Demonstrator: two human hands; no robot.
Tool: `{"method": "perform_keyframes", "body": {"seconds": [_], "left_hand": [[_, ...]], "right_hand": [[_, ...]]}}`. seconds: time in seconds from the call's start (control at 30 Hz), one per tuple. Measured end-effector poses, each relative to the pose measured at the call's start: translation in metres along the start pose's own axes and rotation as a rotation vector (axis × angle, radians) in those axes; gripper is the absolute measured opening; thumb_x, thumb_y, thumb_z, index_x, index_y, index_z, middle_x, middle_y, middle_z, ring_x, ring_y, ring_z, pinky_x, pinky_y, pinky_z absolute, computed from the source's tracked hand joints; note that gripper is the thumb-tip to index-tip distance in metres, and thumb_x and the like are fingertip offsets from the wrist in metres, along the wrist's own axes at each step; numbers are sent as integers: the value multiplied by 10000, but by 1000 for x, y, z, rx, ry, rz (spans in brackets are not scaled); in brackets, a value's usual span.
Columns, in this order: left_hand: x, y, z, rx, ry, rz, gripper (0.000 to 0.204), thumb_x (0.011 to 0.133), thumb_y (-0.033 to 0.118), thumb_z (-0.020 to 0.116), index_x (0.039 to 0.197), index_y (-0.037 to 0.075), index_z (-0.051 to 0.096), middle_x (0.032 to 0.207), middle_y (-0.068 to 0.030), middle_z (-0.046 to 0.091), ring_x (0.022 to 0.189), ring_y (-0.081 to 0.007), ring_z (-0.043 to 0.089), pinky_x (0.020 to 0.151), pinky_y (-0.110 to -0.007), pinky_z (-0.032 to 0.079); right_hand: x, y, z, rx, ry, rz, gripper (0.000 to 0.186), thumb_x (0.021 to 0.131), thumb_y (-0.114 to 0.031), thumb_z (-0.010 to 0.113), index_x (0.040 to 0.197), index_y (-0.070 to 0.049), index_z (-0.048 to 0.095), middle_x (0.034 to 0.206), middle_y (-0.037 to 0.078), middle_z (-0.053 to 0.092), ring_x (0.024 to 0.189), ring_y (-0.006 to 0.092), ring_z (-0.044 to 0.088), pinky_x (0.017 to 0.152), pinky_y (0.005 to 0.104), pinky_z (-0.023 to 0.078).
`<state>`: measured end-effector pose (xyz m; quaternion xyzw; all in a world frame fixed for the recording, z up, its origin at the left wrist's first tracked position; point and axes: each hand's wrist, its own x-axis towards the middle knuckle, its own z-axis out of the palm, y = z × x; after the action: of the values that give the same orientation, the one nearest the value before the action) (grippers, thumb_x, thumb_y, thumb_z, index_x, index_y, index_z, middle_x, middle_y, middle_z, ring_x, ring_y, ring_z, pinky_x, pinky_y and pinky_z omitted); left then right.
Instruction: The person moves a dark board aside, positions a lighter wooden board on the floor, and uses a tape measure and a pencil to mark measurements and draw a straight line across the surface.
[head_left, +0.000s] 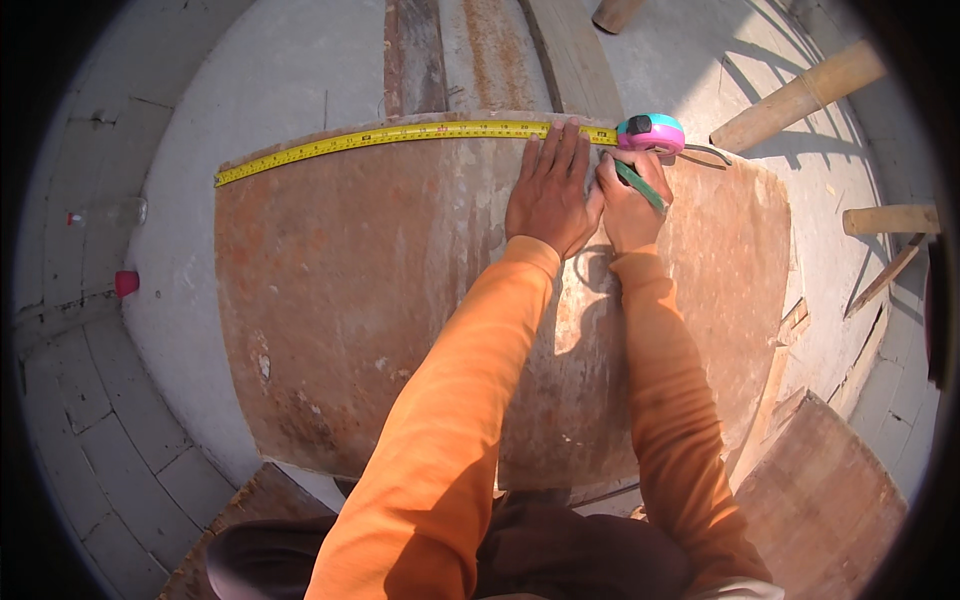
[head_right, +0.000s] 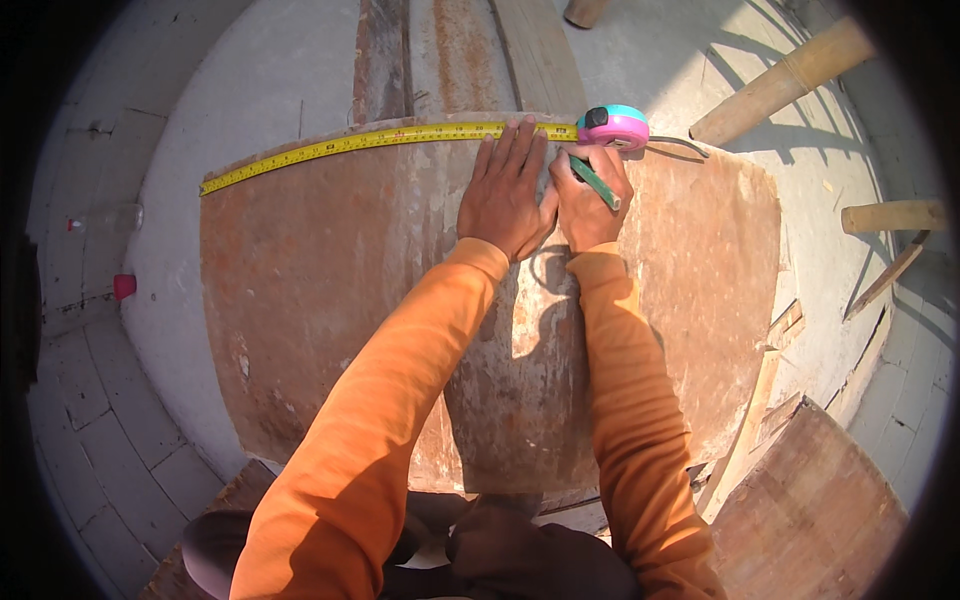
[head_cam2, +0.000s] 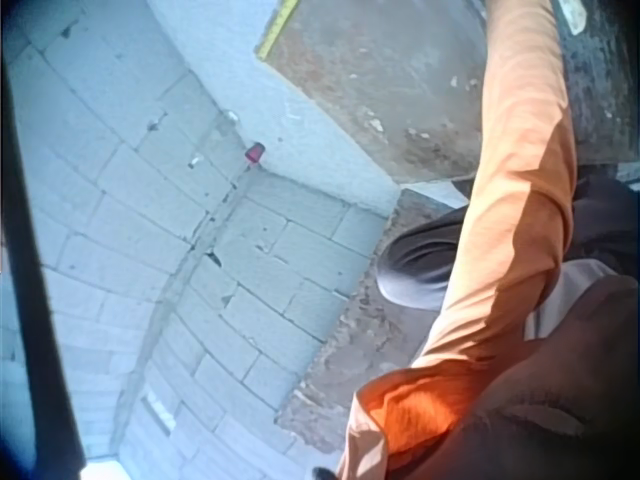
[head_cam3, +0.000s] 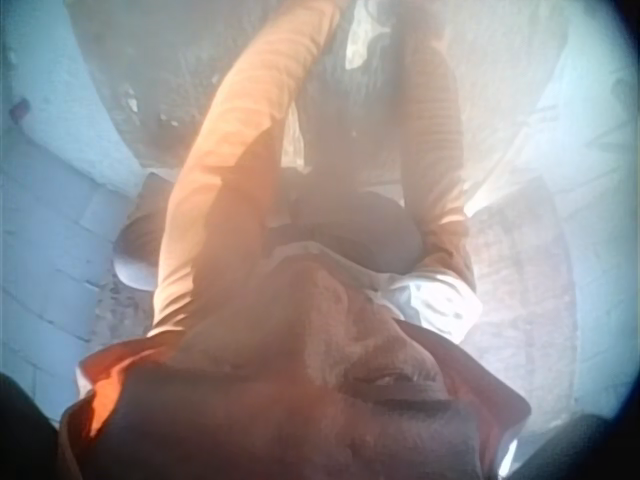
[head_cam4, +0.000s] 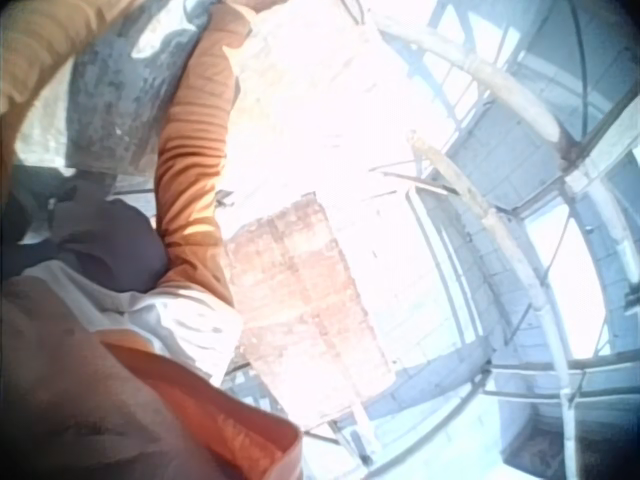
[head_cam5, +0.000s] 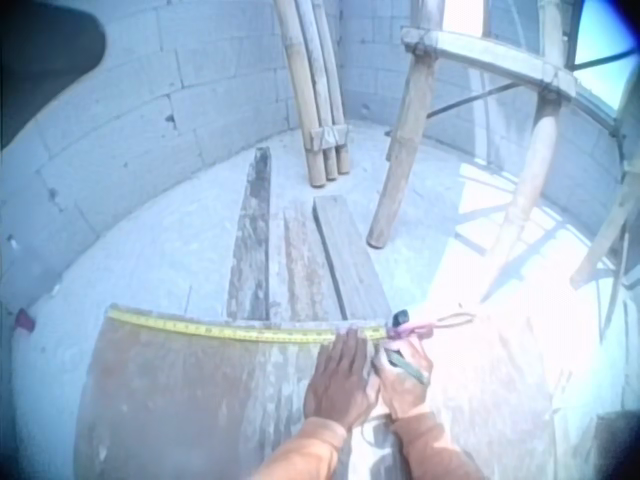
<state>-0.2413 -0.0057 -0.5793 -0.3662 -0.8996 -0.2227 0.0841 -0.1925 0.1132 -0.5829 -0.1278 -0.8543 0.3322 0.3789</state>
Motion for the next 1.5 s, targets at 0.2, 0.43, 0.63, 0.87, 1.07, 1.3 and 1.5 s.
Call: {"method": "perform_keyframes", "body": {"seconds": [0.2,0.43,0.63,0.87,1.07,1.3,1.5], "left_hand": [[2,2,0,-5,3,8,605,952,344,517,1453,10,459,1579,-157,367,1484,-300,304,1222,-472,226],[1,1,0,-11,9,2,600,956,347,513,1451,11,462,1576,-158,371,1481,-302,309,1222,-473,225],[0,0,-1,-9,-49,-12,638,964,373,474,1476,-3,418,1597,-160,332,1505,-291,259,1240,-467,178],[3,-1,0,-10,6,-4,602,955,350,522,1451,14,462,1580,-154,365,1479,-297,312,1221,-474,230],[3,0,0,-4,-47,-12,640,965,378,465,1483,7,414,1601,-146,332,1508,-273,256,1246,-457,165],[-3,-1,-2,-2,-15,-24,618,944,358,511,1458,19,454,1584,-151,355,1487,-289,294,1233,-463,208],[5,5,-4,18,-45,-10,609,957,361,491,1459,18,452,1581,-148,354,1495,-293,270,1233,-463,205]], "right_hand": [[5,3,6,125,77,128,99,813,-68,726,900,-29,699,873,120,663,772,266,666,710,344,528],[1,1,3,99,52,130,115,802,-70,732,904,-26,703,864,122,661,765,264,666,699,341,528],[-1,-2,2,85,27,113,97,816,-74,719,894,-23,694,858,121,658,760,260,663,711,340,529],[5,3,7,66,53,74,102,811,-79,718,896,-27,696,860,123,656,763,263,665,717,344,530],[3,3,2,70,43,146,99,824,-86,717,907,-33,708,866,126,657,796,261,664,736,345,529],[47,3,-29,-181,388,-154,213,942,-190,678,1127,-99,733,908,156,668,886,303,671,805,376,527],[73,37,-24,61,-83,205,455,1059,-411,439,1148,-32,673,914,169,683,794,250,660,766,389,536]]}}
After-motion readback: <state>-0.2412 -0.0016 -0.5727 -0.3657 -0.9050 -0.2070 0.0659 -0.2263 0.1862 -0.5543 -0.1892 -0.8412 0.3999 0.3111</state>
